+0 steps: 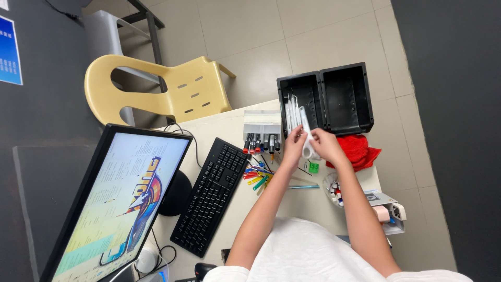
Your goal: The person organizes a cluttered desk by sorting various items into containers. They place pens, scissors, and other stationery into a small white organizer and a black case. The person also wipes the desk surface with a red cloth and moves a calculator and a small figurine to different locations.
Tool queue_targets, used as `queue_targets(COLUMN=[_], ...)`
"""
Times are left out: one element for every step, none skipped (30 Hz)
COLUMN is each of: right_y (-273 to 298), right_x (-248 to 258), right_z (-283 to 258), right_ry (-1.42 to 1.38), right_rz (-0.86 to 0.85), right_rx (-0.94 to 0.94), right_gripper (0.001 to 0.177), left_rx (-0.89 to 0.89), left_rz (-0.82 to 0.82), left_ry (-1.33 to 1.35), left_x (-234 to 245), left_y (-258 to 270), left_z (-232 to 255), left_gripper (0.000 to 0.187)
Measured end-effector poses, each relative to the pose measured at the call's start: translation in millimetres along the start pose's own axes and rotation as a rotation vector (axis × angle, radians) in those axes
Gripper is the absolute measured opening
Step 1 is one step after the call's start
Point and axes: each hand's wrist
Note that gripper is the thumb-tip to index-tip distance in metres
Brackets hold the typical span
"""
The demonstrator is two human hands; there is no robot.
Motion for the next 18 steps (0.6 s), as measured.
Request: queue_targets(right_y=[-12, -24, -34, -39, -43, -46, -55, -63, -74, -88, -102, -116, -120, -124, -123, -120, -117, -113], right_x=[-4, -8, -11, -13, -15, -17, -23, -29, -34, -44, -56, -68, -71, -74, -77, -78, -77, -77], right_z=[10, 20, 31, 10, -12, -33, -34, -36, -39, -20, -1, 18, 19, 21, 26, 24, 23, 22], right_ry=[-0.002, 0.171, 0.343, 0.341, 0.303, 0.265, 0.263, 0.417, 0.570, 0.568, 0.692, 0.817, 0.814, 0.905, 0.998, 0.998, 1.054, 1.110], right_rz=[-0.005, 0.135, 0.276, 0.275, 0.271, 0.267, 0.267, 0.262, 0.258, 0.260, 0.327, 0.395, 0.397, 0.439, 0.475, 0.470, 0.417, 0.363], right_rx=[0.002, 0.145, 0.287, 0.286, 0.282, 0.278, 0.277, 0.257, 0.238, 0.240, 0.247, 0.253, 0.259, 0.230, 0.197, 0.200, 0.171, 0.143], right_gripper=[0.033, 0.031, 0.031, 0.031, 0.040, 0.050, 0.050, 0.056, 0.063, 0.063, 0.043, 0.025, 0.025, 0.024, 0.023, 0.023, 0.023, 0.024], left_rx=[-0.001, 0.013, 0.028, 0.029, 0.014, -0.002, -0.001, 0.022, 0.042, 0.040, 0.068, 0.096, 0.091, 0.113, 0.142, 0.143, 0.155, 0.166], left_rz=[0.006, -0.022, -0.055, -0.054, -0.098, -0.143, -0.142, -0.169, -0.196, -0.196, -0.200, -0.204, -0.200, -0.217, -0.233, -0.228, -0.227, -0.226], left_ry=[-0.001, -0.100, -0.199, -0.200, -0.228, -0.256, -0.258, -0.207, -0.156, -0.160, -0.173, -0.185, -0.187, -0.153, -0.116, -0.114, -0.118, -0.121], left_x=[4, 7, 9, 15, 21, 26, 30, 35, 39, 42, 46, 49, 54, 59, 62, 66, 70, 73], left_y=[12, 24, 37, 46, 55, 65, 75, 84, 92, 101, 110, 119, 124, 130, 140, 143, 147, 151], left_z=[8, 15, 22, 20, 18, 16, 12, 7, 4, 6, 8, 11, 12, 14, 12, 13, 13, 13], left_gripper=[0.051, 0.051, 0.051, 0.051, 0.048, 0.046, 0.046, 0.043, 0.040, 0.040, 0.039, 0.037, 0.037, 0.037, 0.037, 0.037, 0.037, 0.037])
Point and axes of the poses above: each hand's wrist, its own y-axis away from the middle knuckle, its own x-axis out of the back of the hand, z = x × y, and after that the axes turned 8 degrees about -y, right-handed
